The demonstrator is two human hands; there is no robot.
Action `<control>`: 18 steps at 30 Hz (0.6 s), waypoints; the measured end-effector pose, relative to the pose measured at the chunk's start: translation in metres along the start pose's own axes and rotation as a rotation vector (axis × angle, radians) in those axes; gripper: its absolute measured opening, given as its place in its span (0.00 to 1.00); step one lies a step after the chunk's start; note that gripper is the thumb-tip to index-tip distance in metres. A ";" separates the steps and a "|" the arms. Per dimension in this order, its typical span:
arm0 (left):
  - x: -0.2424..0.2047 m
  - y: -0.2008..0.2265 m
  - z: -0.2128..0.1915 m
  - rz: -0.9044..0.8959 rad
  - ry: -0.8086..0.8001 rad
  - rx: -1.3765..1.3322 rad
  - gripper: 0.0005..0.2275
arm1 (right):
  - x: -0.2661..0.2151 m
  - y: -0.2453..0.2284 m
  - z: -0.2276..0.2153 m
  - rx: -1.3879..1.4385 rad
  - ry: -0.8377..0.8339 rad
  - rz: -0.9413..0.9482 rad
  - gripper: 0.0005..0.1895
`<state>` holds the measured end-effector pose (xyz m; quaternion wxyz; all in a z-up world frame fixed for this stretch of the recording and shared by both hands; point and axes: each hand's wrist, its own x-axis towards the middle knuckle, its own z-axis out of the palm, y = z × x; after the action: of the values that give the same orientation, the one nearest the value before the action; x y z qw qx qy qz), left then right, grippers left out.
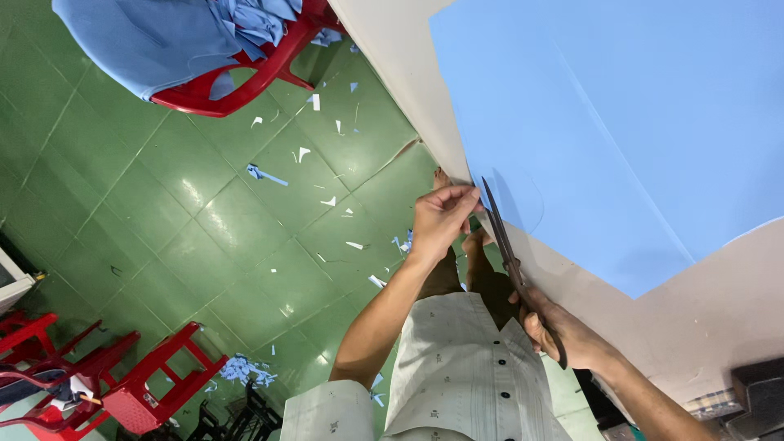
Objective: The person cuts a large piece of light blue fabric on a work table using shears, following a pattern. They then use a steam iron to press the fabric and continue cutting along the edges to refine the shape.
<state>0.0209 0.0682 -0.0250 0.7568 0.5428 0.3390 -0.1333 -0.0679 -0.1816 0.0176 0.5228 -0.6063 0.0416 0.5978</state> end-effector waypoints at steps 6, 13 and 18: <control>0.024 0.010 0.003 -0.063 0.055 0.073 0.04 | 0.010 -0.002 0.005 -0.095 0.034 -0.044 0.39; 0.017 0.033 0.006 -0.116 0.047 0.113 0.04 | 0.010 -0.006 0.011 -0.154 0.096 0.088 0.36; 0.021 0.032 0.006 -0.214 0.070 0.086 0.04 | 0.008 -0.003 0.011 -0.056 0.129 0.125 0.33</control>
<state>0.0566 0.0781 -0.0146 0.7020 0.5396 0.4152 -0.2089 -0.0711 -0.1684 0.0161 0.4634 -0.6542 0.0963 0.5899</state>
